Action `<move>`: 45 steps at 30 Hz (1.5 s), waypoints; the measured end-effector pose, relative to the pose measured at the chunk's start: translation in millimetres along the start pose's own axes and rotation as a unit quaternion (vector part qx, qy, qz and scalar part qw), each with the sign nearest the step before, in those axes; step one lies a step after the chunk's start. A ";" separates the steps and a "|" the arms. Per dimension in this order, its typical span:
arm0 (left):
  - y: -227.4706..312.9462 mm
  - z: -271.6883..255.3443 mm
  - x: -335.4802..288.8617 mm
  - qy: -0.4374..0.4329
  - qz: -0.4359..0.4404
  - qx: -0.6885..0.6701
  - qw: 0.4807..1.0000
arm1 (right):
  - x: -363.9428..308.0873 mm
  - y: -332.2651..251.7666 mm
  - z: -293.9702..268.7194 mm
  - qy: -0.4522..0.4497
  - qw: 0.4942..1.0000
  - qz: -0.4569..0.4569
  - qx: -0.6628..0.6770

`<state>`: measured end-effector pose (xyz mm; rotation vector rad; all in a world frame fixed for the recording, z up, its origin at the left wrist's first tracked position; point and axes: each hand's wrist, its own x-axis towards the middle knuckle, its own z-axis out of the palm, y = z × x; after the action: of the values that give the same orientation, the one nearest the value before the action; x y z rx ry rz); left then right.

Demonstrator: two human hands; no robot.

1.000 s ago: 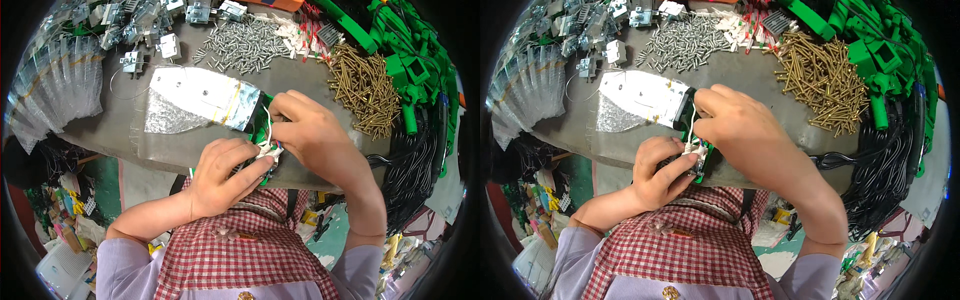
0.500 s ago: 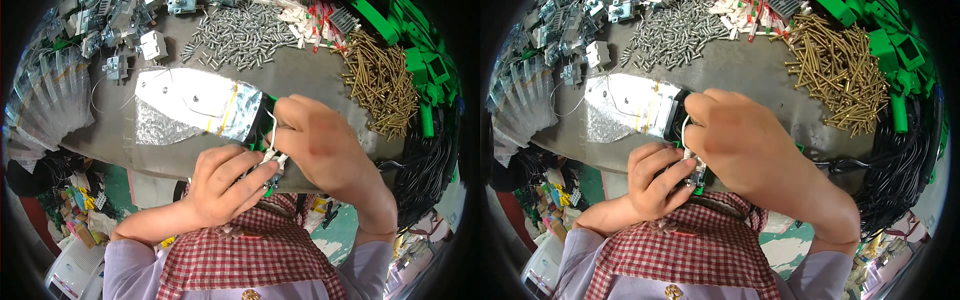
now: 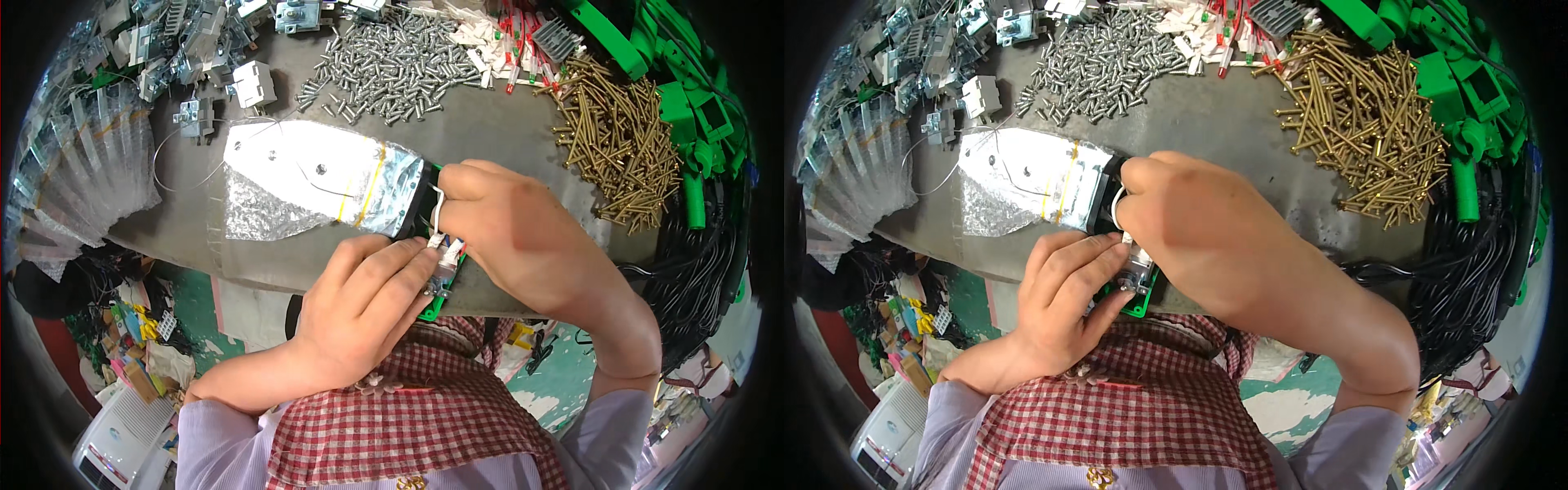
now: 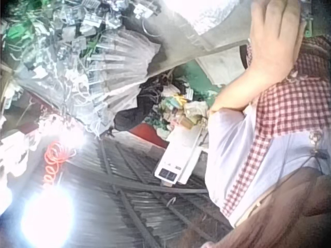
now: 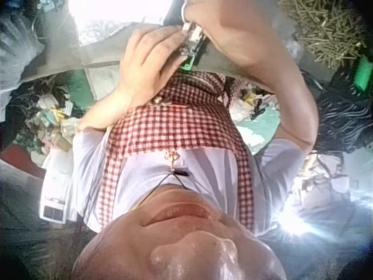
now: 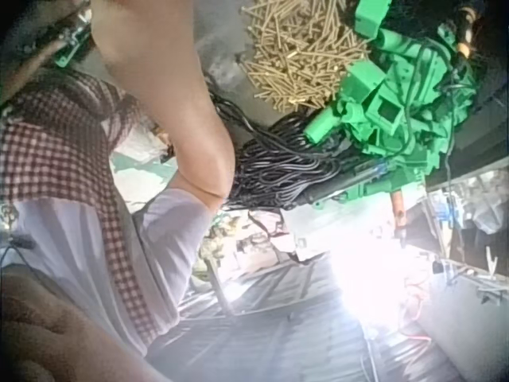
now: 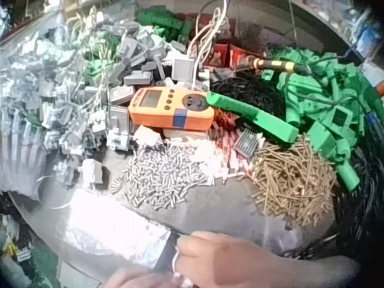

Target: Assembling electronic components by soldering wires to a circuit board and securing them inside a green plastic housing with screws.

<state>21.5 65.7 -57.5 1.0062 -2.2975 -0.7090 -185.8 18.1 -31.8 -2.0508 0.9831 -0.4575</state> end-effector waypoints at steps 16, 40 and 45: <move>7.1 -6.7 5.6 -0.046 0.033 0.088 0.995 | -23.7 0.3 1.1 0.056 0.993 0.080 0.071; 6.6 -1.9 0.0 -0.030 0.011 0.071 0.997 | -9.2 2.7 0.1 0.035 0.998 0.026 -0.046; 7.7 -6.5 2.4 -0.054 0.029 0.122 0.991 | -9.1 1.2 4.6 0.044 0.997 0.044 -0.040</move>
<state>20.4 66.7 -47.3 1.0251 -2.5441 -0.4774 -189.4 27.1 -35.4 -2.0638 1.1552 -0.4715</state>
